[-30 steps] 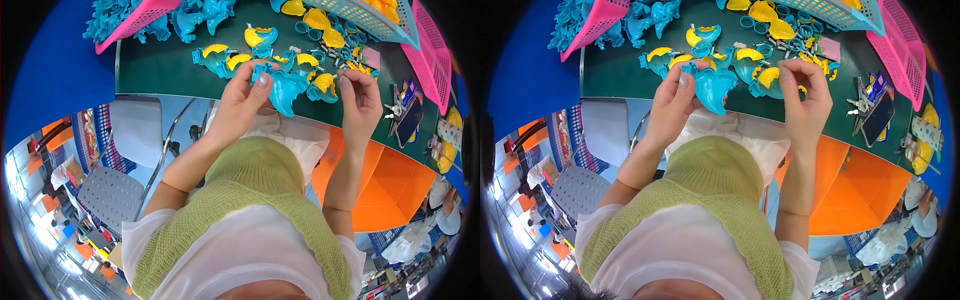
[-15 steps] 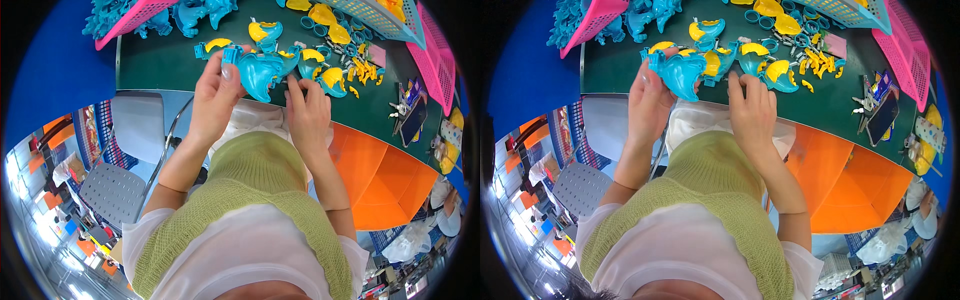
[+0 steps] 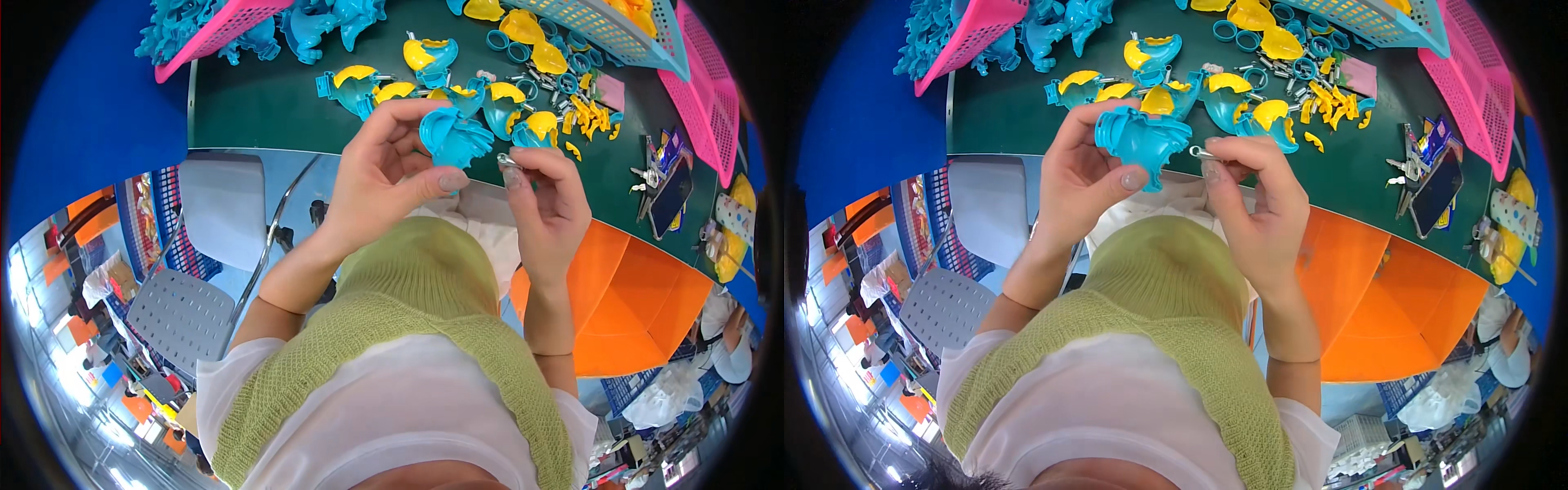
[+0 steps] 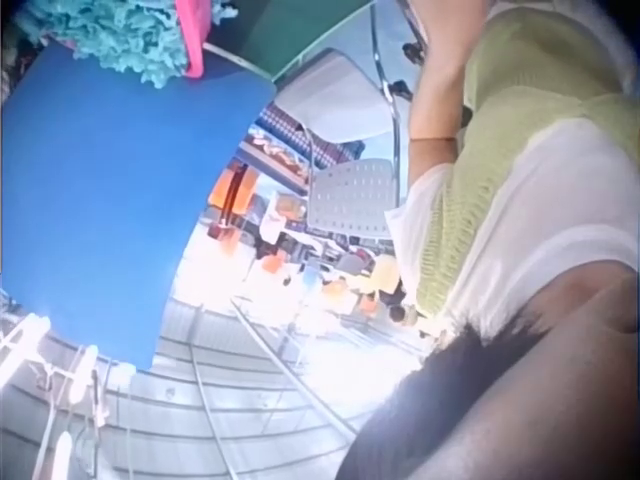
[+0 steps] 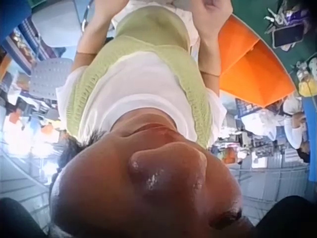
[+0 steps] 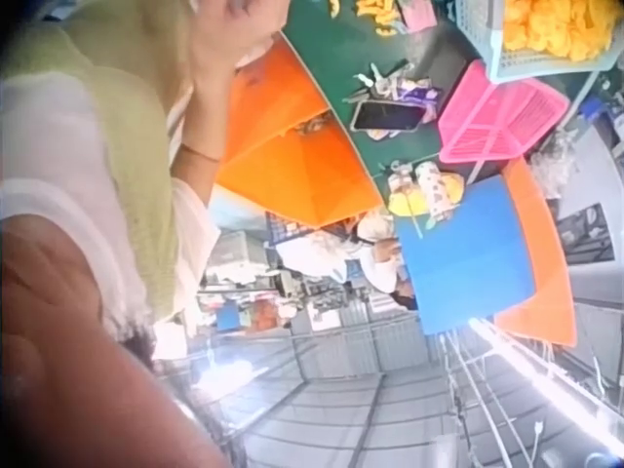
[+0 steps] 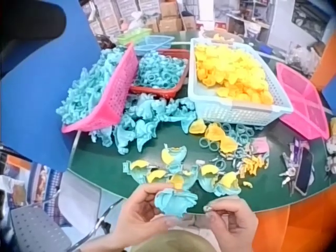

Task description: Assembling plastic toy components into complete units at a factory workbench.

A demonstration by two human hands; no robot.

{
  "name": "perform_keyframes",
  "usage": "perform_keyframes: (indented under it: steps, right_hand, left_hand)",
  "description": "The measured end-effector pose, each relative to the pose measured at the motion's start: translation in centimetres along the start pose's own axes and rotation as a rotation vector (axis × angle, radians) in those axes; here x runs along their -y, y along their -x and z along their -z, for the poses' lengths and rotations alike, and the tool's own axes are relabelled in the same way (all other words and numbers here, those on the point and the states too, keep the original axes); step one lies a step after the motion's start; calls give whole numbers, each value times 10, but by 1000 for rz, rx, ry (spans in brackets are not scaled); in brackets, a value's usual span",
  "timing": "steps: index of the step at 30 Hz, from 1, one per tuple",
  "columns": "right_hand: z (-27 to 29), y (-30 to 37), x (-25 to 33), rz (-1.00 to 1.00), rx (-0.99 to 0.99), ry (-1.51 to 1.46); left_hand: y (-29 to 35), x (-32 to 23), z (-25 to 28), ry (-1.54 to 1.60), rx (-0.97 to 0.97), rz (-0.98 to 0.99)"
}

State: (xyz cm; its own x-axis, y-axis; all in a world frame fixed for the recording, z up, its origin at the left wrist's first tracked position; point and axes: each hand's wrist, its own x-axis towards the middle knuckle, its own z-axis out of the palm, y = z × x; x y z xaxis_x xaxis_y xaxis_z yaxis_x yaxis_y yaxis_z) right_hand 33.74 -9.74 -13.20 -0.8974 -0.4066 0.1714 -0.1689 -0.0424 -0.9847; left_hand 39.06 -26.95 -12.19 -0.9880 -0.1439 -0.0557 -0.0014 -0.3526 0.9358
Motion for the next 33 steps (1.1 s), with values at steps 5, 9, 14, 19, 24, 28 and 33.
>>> perform_keyframes:
  steps: [5, 9, 14, 19, 24, 28, 33]
  right_hand:
    - [3, -3, 1, -14, 29, 18]
    - [5, -3, 2, -23, 51, 53]
    - [6, -2, 7, -93, 36, -35]
    - [3, -1, 7, -135, 44, -88]
    - [5, -2, 6, -128, 70, 20]
    - [5, 0, 5, -124, 76, 74]
    - [7, 3, 3, -194, 93, -39]
  left_hand:
    - [1, -4, -5, 50, 8, 6]
    - [3, -4, -5, 46, 29, 10]
    - [5, -6, -7, 109, -22, -4]
    - [7, -4, -3, 112, -1, -21]
    - [7, -4, -1, 71, -8, -21]
    - [9, -4, -3, -23, -26, 10]
    - [9, -5, 0, -77, -3, 11]
